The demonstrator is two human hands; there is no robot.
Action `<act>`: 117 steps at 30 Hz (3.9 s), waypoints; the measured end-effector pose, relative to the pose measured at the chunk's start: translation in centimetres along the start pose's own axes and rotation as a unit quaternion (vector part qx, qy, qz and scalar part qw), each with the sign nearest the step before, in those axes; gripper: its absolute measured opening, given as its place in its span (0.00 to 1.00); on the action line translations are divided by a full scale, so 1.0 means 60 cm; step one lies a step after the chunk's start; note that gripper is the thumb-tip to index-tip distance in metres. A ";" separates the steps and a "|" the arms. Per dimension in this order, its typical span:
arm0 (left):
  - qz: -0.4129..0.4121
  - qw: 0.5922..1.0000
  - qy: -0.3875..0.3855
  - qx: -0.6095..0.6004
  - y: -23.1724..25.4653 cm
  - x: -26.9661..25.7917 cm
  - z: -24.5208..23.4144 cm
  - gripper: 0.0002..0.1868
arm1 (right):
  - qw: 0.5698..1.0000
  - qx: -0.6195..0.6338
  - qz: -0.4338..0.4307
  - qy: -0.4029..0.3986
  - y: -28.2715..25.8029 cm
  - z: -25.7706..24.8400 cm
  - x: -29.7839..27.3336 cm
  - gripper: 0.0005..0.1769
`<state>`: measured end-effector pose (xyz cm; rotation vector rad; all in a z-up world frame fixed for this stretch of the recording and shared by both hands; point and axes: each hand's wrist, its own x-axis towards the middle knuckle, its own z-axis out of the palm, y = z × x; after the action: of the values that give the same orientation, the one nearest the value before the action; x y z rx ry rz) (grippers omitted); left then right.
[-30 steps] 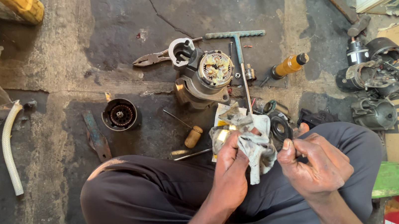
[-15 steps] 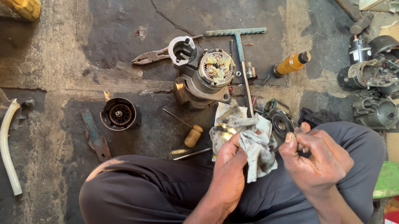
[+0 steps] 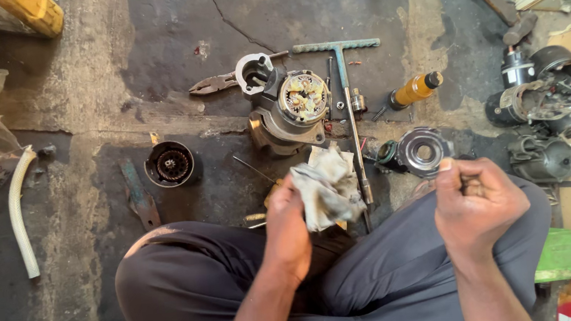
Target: The person sits on the floor and works on a disassembled engine component. They apply grease from a pouch to the internal gears, then use a squeeze bottle to add oil. Finally, they wipe a separate metal part with a cloth.
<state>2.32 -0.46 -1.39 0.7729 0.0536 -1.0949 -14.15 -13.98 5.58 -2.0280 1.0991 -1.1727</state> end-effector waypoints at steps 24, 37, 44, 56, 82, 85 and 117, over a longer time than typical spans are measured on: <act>-0.045 0.980 -0.047 -0.188 -0.064 0.002 0.026 0.19 | 0.988 0.117 0.041 -0.093 0.003 -0.018 0.003 0.08; 0.116 0.983 0.009 0.142 -0.083 -0.001 0.027 0.10 | 0.965 0.028 -0.248 -0.081 -0.039 -0.010 0.003 0.11; 0.163 0.963 0.031 0.212 -0.074 -0.025 0.048 0.13 | 0.949 0.055 -0.296 -0.096 -0.059 0.002 -0.009 0.11; 0.156 0.982 0.037 0.104 -0.047 -0.045 0.082 0.21 | 0.948 0.075 -0.294 -0.093 -0.071 0.012 -0.021 0.13; 0.311 0.897 -0.129 0.286 -0.030 -0.080 0.086 0.09 | 0.979 0.062 -0.194 0.022 -0.048 0.008 -0.025 0.13; 0.292 0.909 -0.100 0.282 -0.025 -0.085 0.098 0.09 | 0.974 0.064 -0.216 0.018 -0.057 0.013 -0.025 0.15; -0.020 0.978 -0.095 0.182 -0.072 -0.062 0.066 0.16 | 0.967 -0.059 -0.243 0.037 -0.024 0.018 -0.022 0.14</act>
<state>-4.31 -0.89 0.74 0.9928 -0.3016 -1.2299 -13.06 -12.05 5.61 -2.4508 0.7322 -1.4562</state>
